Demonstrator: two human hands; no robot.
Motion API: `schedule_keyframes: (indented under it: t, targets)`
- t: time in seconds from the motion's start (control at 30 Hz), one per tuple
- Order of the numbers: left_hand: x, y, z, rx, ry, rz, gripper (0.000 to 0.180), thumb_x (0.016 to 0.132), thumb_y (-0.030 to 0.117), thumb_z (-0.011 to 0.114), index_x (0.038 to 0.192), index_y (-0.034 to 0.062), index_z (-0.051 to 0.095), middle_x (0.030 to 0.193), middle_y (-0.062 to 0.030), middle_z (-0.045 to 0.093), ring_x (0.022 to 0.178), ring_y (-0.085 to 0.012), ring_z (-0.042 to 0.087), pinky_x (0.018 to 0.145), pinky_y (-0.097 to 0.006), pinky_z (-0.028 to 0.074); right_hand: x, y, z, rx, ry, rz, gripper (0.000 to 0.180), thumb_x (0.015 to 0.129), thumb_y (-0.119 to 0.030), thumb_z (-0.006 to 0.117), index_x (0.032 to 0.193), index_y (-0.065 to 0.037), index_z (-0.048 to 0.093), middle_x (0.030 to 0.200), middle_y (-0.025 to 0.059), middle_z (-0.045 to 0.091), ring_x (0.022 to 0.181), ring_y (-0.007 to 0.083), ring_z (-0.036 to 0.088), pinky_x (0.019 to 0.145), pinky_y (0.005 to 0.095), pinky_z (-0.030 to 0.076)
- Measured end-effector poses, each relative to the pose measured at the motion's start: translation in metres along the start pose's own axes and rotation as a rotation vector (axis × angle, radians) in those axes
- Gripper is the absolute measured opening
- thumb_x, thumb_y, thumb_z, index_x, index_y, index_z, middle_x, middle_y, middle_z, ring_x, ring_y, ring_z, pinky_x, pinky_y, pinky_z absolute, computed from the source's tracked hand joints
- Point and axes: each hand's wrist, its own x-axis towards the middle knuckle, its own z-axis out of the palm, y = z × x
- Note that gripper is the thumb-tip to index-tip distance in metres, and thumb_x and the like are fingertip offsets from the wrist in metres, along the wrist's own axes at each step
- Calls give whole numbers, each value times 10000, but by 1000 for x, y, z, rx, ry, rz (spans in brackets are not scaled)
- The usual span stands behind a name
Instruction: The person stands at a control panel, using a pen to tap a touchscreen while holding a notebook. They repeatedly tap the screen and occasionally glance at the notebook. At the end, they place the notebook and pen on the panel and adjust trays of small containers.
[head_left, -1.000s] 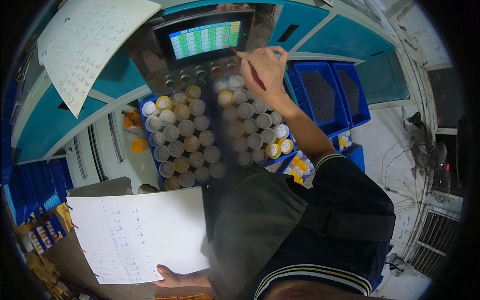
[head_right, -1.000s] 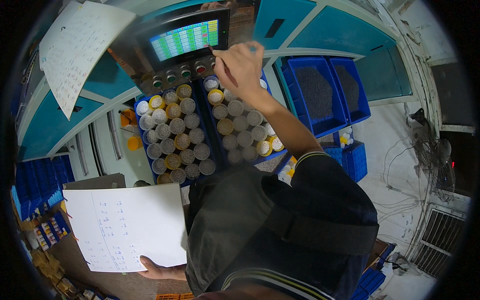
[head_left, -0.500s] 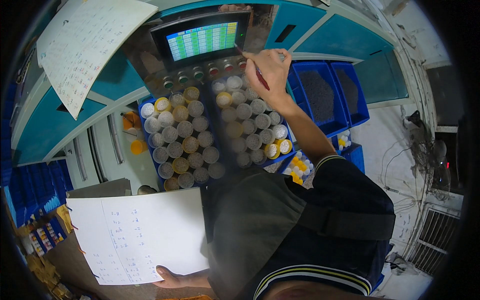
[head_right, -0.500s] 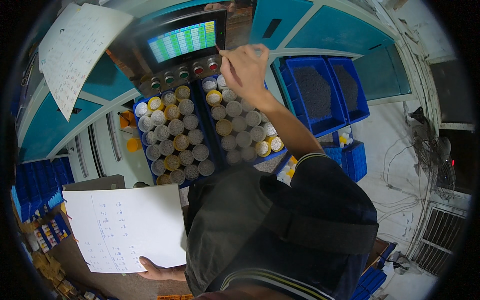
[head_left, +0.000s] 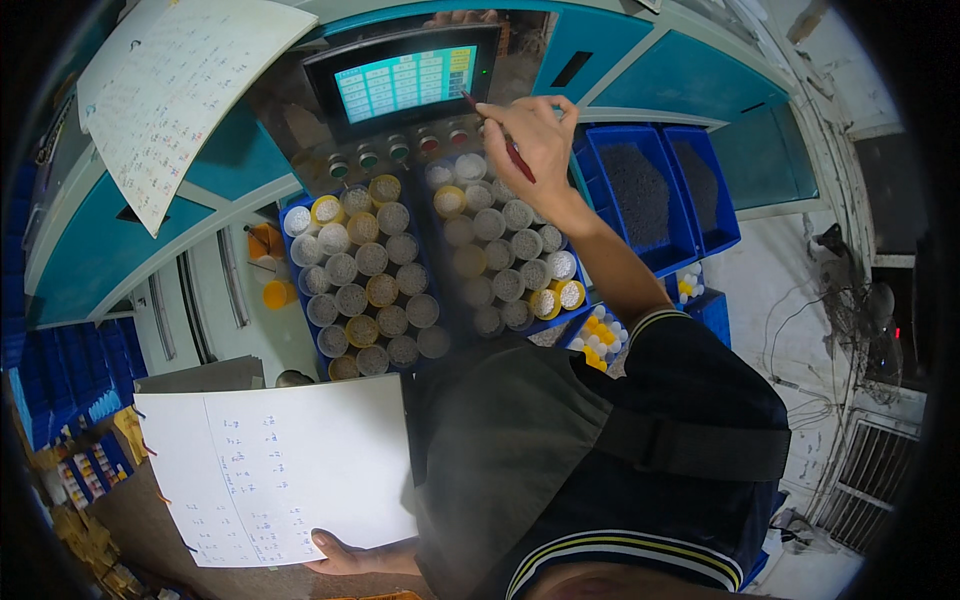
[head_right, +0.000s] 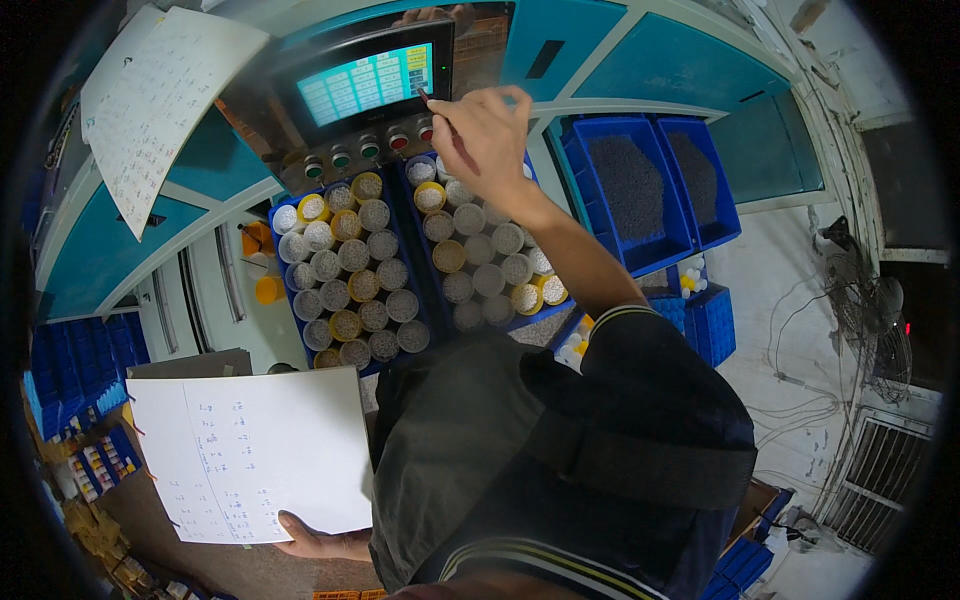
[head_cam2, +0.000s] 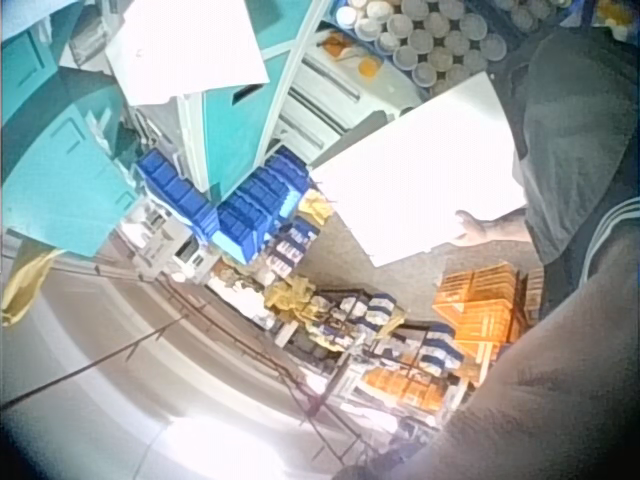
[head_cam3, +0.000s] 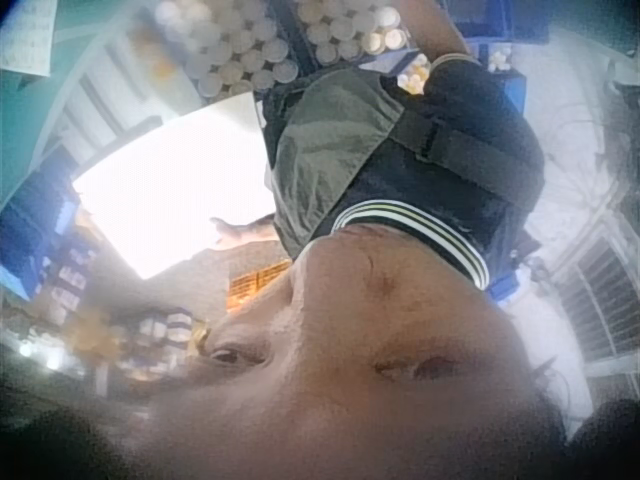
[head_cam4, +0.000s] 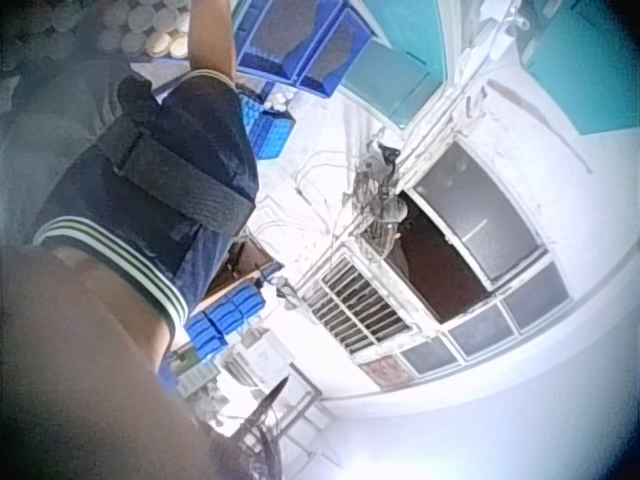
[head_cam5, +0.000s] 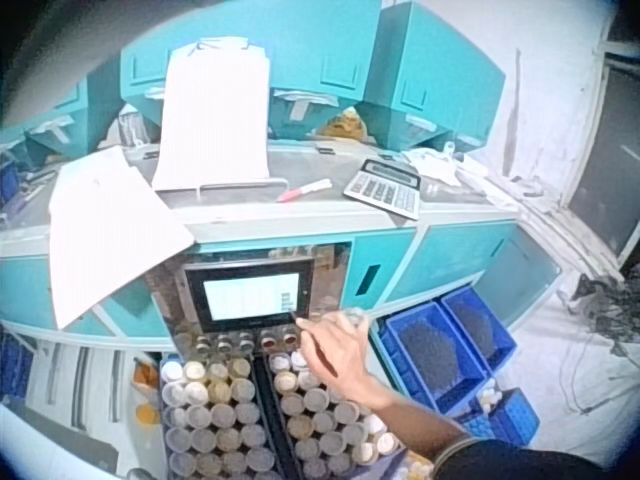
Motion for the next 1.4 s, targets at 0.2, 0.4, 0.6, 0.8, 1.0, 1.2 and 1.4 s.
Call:
schedule_keyframes:
  t: [0.2,0.4,0.6,0.8,1.0,1.2,1.4]
  targets:
    - [-2,4,3,-5,5,-4,801,852,485,774,1458,12,545,1227,-143,723,1103,-242,708,902,-575,570,11,-12,6,30,-18,-63,232,855,-94,799,1086,-80,782,818,-29,709,884,184,655,934,461,360]
    - [-3,5,7,-8,14,-6,808,849,488,775,1461,14,543,1230,-142,721,1107,-243,705,906,-580,566,28,-21,13,105,12,-101,318,836,-14,805,1149,-61,773,811,1,686,891,179,651,926,409,312]
    - [-3,7,8,-2,23,-10,814,845,491,776,1463,16,542,1233,-142,720,1111,-245,702,910,-585,562,29,-23,13,123,2,-86,327,839,3,789,1159,-63,769,814,6,679,886,186,647,918,417,308]
    - [-7,11,9,-1,24,-18,821,841,495,778,1466,19,540,1236,-141,718,1115,-246,700,914,-591,558,19,-18,11,100,-21,-71,329,823,4,798,1145,-61,776,824,16,695,889,190,654,929,422,310]
    - [-8,14,11,-6,14,-26,827,837,498,779,1469,21,538,1239,-141,717,1119,-247,697,918,-596,554,1,-11,4,19,-77,-18,242,860,-87,779,1102,-83,772,831,17,701,893,213,654,939,469,364]
    - [-7,16,10,-7,2,-29,834,834,501,781,1471,23,537,1242,-140,716,1123,-249,694,922,-602,550,-8,-2,-5,5,-69,21,238,874,-81,764,1112,-83,774,826,39,706,869,221,656,950,472,359]
    - [-5,18,12,-6,-9,-24,840,830,504,782,1474,25,535,1245,-139,714,1127,-250,691,926,-607,546,-7,-1,-10,-23,-15,35,256,877,-85,773,1133,-78,778,844,30,723,892,219,662,963,477,355]
